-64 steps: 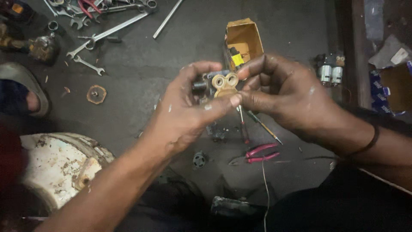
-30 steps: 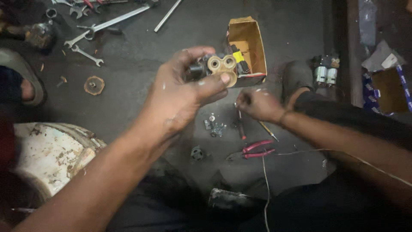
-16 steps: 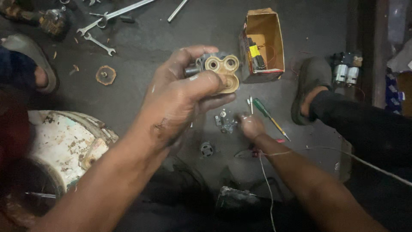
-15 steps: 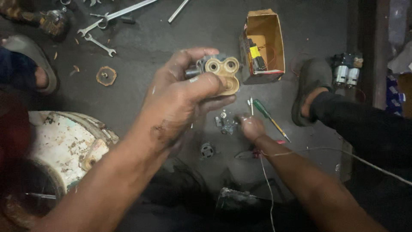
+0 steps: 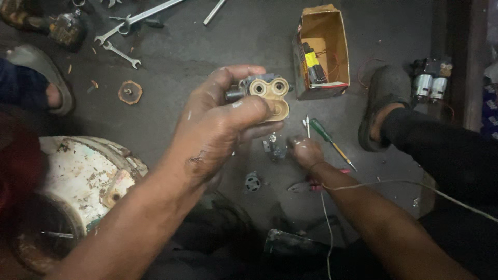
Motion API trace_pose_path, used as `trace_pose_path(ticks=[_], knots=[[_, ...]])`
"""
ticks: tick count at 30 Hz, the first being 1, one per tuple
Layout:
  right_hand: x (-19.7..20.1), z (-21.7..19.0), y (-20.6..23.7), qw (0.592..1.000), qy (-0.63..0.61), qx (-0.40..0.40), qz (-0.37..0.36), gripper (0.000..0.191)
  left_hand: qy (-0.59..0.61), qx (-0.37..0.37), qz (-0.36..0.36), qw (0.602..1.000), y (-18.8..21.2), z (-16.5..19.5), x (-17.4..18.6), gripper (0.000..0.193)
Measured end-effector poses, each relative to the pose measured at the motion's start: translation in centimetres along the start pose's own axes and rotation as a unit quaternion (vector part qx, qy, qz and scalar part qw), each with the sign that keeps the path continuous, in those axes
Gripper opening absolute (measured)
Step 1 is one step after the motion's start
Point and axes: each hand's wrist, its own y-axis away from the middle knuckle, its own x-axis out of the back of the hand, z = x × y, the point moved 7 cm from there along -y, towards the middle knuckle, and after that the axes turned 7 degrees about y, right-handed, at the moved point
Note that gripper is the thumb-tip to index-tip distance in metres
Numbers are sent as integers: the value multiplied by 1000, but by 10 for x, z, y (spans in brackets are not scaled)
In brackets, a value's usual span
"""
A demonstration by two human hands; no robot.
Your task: The person holds a small metal mechanical housing and repeatedly inserts and removes a beige gasket with three circular cutouts. They align the gasket with the housing openings, press it into place, and then peel it off to inspect the fit, repeating this cycle multiple times.
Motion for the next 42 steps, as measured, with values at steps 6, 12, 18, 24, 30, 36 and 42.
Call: trace_pose_path(ticks=[6, 12, 18, 24, 30, 36, 42], knots=[[2, -2, 3, 1000, -3, 23, 5, 26, -1, 15, -4, 1000, 0, -1, -4, 63], [3, -4, 7, 1000, 2, 10, -3, 21, -28, 11, 6, 1000, 0, 1, -5, 62], [13, 3, 3, 997, -70, -41, -2, 18, -25, 3, 5, 1000, -1, 1, -5, 61], [7, 39, -6, 875, -431, -214, -43, 13, -31, -6, -7, 999, -1, 2, -5, 60], [1, 36, -6, 798, -556, -214, -94, 25, -26, -17, -13, 999, -3, 1, -7, 58], [25, 36, -20, 880, -452, -139, 46, 44, -30, -15, -15, 999, -4, 1, -5, 58], [31, 46, -12, 941, -261, -192, 93, 44, -21, -9, -16, 1000, -1, 2, -4, 59]])
